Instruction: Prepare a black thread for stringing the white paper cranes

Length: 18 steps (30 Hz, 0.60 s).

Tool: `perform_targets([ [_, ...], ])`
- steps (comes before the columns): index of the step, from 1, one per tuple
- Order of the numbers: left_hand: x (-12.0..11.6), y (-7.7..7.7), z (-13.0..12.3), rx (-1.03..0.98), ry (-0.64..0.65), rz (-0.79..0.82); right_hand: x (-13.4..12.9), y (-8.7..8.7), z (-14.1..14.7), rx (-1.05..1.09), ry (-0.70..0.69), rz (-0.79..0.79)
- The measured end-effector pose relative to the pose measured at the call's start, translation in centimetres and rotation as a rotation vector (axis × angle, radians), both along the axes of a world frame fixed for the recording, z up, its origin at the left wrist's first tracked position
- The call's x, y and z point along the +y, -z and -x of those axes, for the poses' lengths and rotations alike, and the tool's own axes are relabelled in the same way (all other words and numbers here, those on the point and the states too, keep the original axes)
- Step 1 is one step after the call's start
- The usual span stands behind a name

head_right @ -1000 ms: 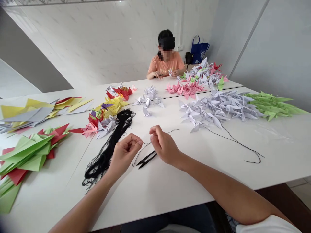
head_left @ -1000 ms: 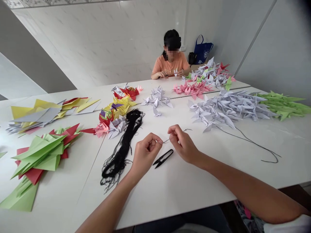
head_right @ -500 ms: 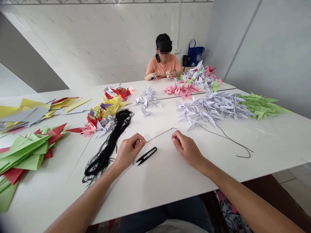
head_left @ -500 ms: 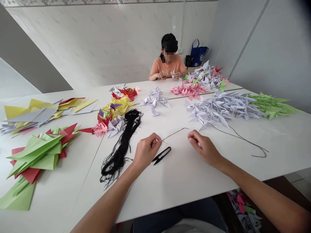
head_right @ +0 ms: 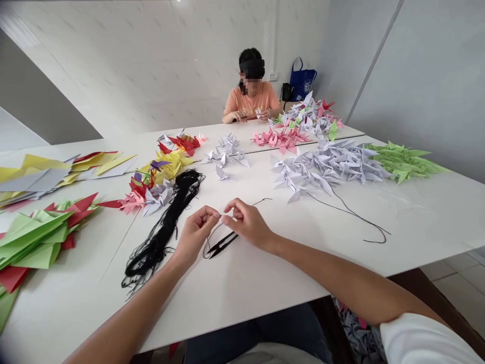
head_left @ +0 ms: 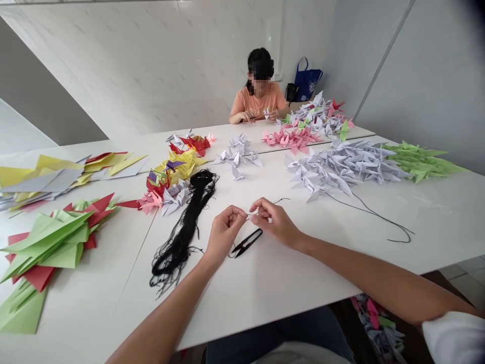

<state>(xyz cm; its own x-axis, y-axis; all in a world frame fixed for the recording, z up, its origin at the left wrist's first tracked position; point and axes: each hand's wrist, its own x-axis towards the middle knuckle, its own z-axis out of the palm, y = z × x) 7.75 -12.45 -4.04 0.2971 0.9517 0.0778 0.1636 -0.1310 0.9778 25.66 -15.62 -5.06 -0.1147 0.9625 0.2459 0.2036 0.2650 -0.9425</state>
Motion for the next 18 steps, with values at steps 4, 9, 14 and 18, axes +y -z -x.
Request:
perform_targets([
  [4,0.1,-0.1,0.3,-0.040,-0.040,0.010,0.4,0.3,0.9,0.023,-0.003,-0.028],
  [9,-0.3,-0.3,0.0,-0.057,-0.052,0.043,-0.1,1.3,-0.5,0.070,0.087,-0.092],
  [14,-0.5,-0.1,-0.4,-0.053,-0.032,0.068,-0.3,1.4,-0.1,0.033,0.114,-0.116],
  [18,-0.4,0.1,-0.4,-0.054,-0.038,0.079,-0.5,1.5,0.4,-0.064,0.096,-0.145],
])
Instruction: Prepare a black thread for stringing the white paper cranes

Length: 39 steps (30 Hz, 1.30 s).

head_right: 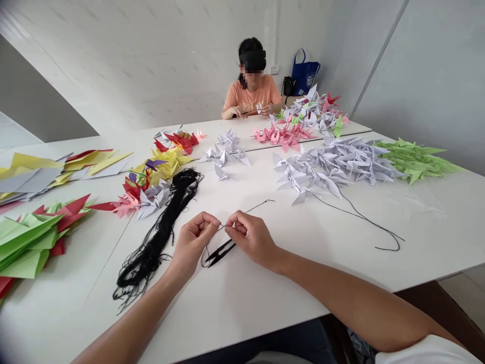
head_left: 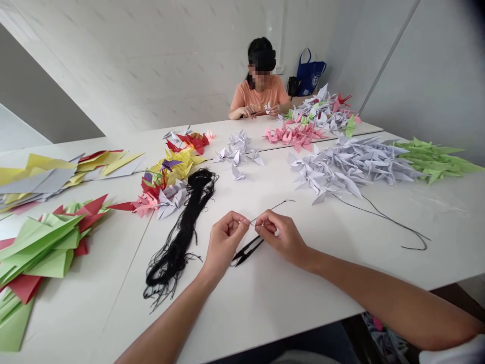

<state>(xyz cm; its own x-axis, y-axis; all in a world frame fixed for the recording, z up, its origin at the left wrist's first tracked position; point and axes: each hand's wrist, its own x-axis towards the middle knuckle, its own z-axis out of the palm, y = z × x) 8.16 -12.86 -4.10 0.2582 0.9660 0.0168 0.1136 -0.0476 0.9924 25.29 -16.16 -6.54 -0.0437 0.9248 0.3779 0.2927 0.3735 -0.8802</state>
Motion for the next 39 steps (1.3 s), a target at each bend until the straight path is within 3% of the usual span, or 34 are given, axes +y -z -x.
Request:
perform_targets([
  [6,-0.37,-0.01,-0.04,0.009,0.015,0.029,-0.28,-0.16,-0.38,-0.075,-0.048,-0.147],
  [12,-0.43,-0.41,0.07,0.011,-0.001,0.033,-0.17,0.05,-0.54,-0.150,0.062,-0.214],
  [18,-0.57,-0.44,-0.01,0.003,0.014,0.053,-0.07,0.12,-0.42,-0.234,0.044,-0.384],
  [26,-0.41,-0.02,-0.14,-0.013,0.010,0.045,-0.20,-0.20,-0.39,-0.181,0.113,-0.194],
  [30,-0.44,-0.04,-0.16,-0.019,-0.006,0.030,-0.38,-0.33,-0.51,-0.133,0.116,-0.179],
  [35,-0.53,-0.19,-0.23,-0.018,-0.017,0.025,-0.38,-0.08,-0.22,-0.141,0.009,-0.209],
  [39,-0.58,-0.11,-0.21,-0.004,-0.011,0.008,-0.36,-0.04,-0.02,-0.122,0.072,-0.122],
])
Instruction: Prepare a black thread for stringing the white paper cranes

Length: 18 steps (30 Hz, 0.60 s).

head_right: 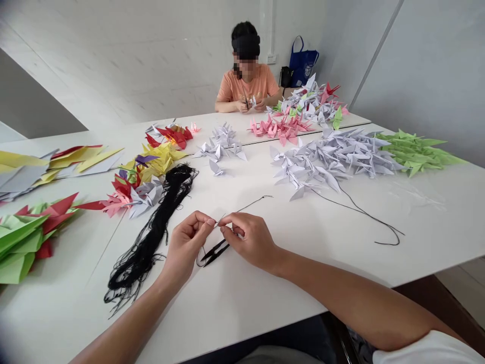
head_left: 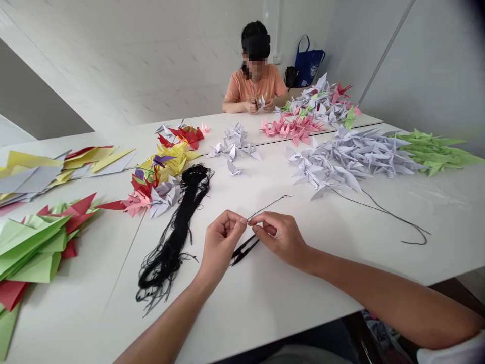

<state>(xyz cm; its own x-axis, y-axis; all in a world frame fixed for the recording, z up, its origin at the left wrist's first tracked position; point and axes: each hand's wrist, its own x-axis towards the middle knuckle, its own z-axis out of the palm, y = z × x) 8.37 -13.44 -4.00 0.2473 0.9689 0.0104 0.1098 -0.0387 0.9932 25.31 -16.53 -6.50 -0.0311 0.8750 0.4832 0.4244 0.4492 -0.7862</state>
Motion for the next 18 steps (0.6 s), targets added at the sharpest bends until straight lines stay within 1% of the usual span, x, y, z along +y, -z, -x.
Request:
perform_targets([
  [2,-0.09,0.03,-0.03,0.017,0.006,-0.032,-0.03,-0.13,-0.04,0.029,0.031,0.037],
  [7,-0.44,-0.16,-0.23,0.078,0.025,-0.091,-0.15,-0.33,-0.23,0.080,0.031,0.059],
  [13,-0.59,-0.15,-0.30,0.105,0.038,-0.091,-0.08,-0.33,-0.20,0.090,0.010,0.064],
  [18,-0.43,0.07,-0.27,0.108,0.036,-0.083,-0.03,-0.69,-0.28,0.156,-0.002,0.094],
])
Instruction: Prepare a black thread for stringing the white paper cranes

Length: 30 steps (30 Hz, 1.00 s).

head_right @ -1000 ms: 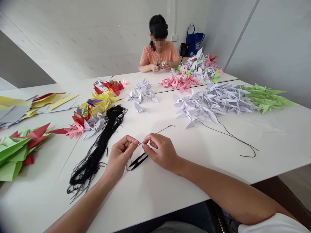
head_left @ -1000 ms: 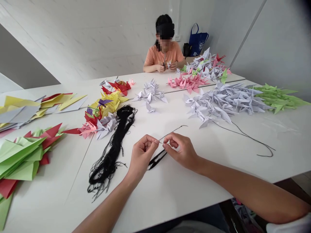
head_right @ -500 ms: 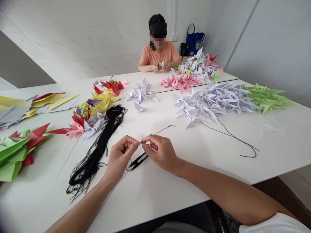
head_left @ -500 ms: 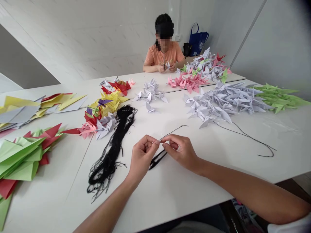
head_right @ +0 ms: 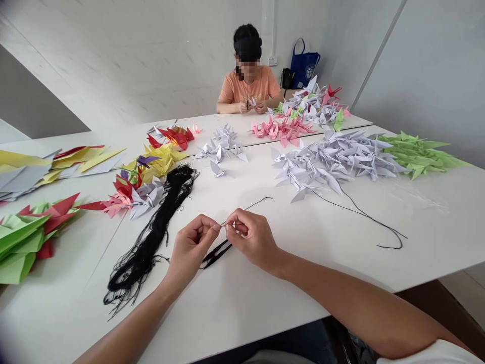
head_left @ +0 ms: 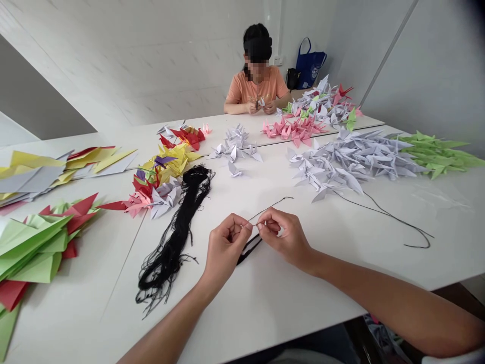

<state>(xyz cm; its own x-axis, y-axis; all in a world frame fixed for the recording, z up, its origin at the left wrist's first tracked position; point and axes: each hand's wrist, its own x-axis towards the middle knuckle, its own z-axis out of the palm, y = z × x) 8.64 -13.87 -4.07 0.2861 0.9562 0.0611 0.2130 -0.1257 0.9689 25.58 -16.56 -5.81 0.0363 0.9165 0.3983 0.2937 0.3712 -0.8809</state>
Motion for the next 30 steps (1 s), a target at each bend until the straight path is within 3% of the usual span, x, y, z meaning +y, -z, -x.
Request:
perform_targets([
  [12,0.22,-0.06,0.05,-0.039,-0.026,0.039,-0.03,-0.12,0.18,0.066,-0.022,0.118],
  [30,0.13,-0.08,0.00,-0.016,-0.011,0.043,0.09,0.09,0.04,0.153,-0.001,0.160],
])
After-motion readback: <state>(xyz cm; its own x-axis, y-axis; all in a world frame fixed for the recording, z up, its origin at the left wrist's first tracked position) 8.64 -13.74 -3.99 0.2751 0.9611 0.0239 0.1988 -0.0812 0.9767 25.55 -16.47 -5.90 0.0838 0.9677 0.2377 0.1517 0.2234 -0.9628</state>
